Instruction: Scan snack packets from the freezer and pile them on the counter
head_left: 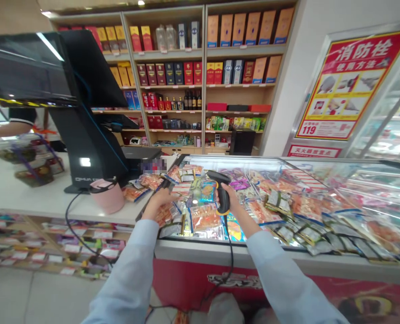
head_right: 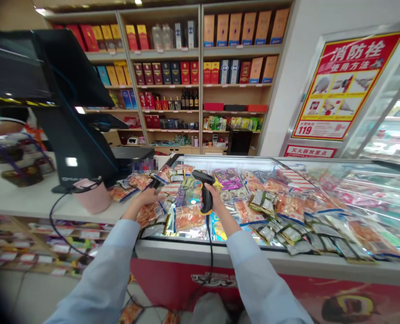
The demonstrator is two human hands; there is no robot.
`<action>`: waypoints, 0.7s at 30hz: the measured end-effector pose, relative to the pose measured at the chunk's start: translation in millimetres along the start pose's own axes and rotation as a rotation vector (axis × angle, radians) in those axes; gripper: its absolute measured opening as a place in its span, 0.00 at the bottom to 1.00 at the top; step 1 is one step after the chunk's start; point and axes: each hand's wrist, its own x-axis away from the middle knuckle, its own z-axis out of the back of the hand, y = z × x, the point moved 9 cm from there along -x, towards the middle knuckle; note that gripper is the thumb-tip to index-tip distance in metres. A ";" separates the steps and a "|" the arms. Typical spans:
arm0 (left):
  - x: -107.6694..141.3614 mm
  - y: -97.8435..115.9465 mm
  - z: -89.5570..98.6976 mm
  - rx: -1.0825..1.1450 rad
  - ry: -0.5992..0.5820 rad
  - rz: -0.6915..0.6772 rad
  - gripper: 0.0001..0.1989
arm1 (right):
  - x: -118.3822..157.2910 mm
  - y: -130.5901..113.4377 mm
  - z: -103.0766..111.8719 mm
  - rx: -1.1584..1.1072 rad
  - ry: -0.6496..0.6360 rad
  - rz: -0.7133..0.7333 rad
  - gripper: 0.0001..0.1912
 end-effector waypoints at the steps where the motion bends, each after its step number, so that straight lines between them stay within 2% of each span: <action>1: -1.8 -1.6 -4.9 -0.031 -0.032 0.021 0.30 | -4.1 10.8 -4.5 0.003 -0.019 -0.034 0.19; 3: -6.8 -0.1 -9.1 -0.034 -0.031 0.031 0.29 | -10.0 29.3 -9.3 0.013 -0.043 -0.101 0.19; 5: -13.8 8.8 -10.3 0.048 0.002 -0.019 0.26 | -13.2 41.7 -9.1 0.018 -0.048 -0.147 0.19; 8: -25.3 27.6 -11.1 0.157 0.057 -0.089 0.24 | -14.5 47.6 -4.3 0.001 -0.038 -0.153 0.18; 10: -31.1 38.7 -7.8 0.186 0.149 -0.082 0.23 | -14.1 47.0 -0.4 -0.010 -0.023 -0.137 0.18; 13: -30.1 49.9 2.6 0.361 0.368 -0.066 0.19 | -12.6 44.8 3.7 -0.014 -0.008 -0.118 0.18; 16: -21.9 52.7 10.3 0.640 0.522 -0.131 0.17 | -11.3 42.6 4.9 0.006 -0.010 -0.109 0.19; 18: -17.1 49.5 13.7 0.781 0.571 -0.166 0.19 | -10.9 40.3 5.3 0.010 -0.007 -0.099 0.19; 21: -14.3 42.6 15.3 0.878 0.587 -0.143 0.20 | -10.9 36.4 5.1 -0.004 -0.002 -0.077 0.18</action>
